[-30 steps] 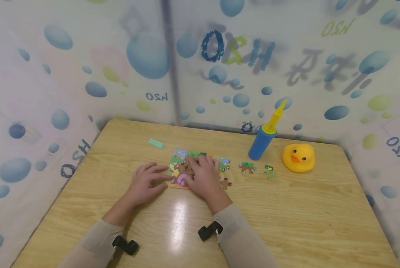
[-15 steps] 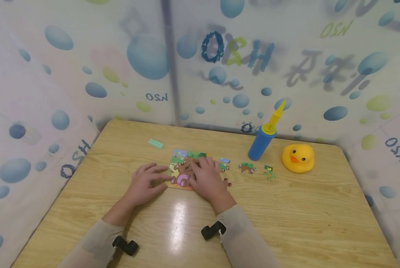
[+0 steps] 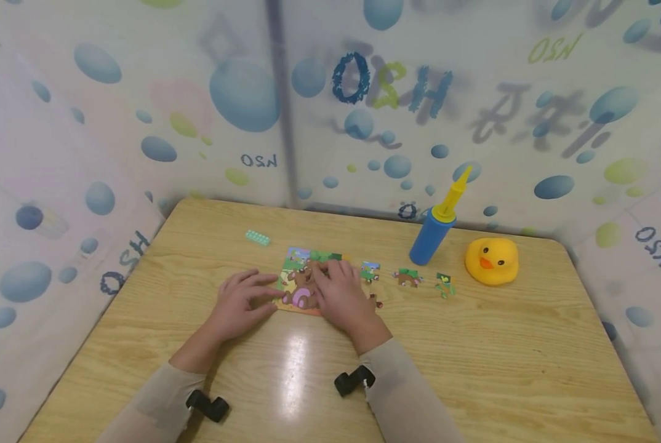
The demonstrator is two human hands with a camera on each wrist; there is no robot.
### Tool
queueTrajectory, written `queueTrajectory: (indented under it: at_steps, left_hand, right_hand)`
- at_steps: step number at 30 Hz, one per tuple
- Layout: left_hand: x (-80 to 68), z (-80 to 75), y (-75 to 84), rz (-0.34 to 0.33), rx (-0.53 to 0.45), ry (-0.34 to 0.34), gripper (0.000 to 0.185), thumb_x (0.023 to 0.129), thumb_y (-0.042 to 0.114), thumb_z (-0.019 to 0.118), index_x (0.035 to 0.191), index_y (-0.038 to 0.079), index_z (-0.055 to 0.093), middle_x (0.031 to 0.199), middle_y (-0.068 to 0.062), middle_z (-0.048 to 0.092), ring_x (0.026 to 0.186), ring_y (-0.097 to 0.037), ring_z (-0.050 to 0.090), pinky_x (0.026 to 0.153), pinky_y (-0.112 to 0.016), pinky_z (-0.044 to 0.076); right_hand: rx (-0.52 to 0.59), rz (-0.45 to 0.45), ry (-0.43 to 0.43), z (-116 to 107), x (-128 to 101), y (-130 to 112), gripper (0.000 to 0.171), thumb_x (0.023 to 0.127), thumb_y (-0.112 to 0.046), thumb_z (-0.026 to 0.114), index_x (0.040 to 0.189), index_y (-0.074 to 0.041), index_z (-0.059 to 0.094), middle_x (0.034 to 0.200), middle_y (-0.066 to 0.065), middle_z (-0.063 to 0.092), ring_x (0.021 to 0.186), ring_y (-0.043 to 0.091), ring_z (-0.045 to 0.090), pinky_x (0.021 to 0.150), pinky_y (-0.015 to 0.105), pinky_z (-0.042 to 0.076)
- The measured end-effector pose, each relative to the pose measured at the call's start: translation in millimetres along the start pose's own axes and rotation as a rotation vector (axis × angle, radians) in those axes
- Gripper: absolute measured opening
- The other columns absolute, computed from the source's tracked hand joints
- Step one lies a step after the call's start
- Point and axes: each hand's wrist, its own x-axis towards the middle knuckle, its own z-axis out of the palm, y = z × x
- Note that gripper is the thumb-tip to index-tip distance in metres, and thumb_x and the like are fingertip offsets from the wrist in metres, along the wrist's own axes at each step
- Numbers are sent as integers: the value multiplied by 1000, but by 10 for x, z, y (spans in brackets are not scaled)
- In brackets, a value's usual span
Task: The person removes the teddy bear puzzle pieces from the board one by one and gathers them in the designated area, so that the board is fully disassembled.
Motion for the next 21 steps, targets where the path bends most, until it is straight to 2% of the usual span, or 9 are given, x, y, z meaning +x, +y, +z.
queueTrajectory:
  at_steps: [5,12,21]
  left_hand:
    - [2,6,-8,2,-2,3,26,89,24,86,114,32,82,150,0,63,150,-41,38,119,-71,14]
    - [5,23,-16,-4,10,-2,24,92,28,84,115,34,82,150,3,63,150,-40,38,119,-71,14]
    - [3,22,-17,-8,7,-1,26,90,27,85,116,33,82,150,2,63,150,-40,38,120,-71,12]
  right_hand:
    - [-18,2,-7,11,-8,13,51,111,-23,59,157,-5,51,142,13,54,125,32,47,108,54,37]
    - [3,86,34,26,-53,21,47,114,-30,51,158,-15,54,146,8,56,130,31,48,114,56,32]
    - [77,55,112,-82,-367,74,39,110,-23,59,148,-16,64,146,10,59,136,34,50,113,57,32]
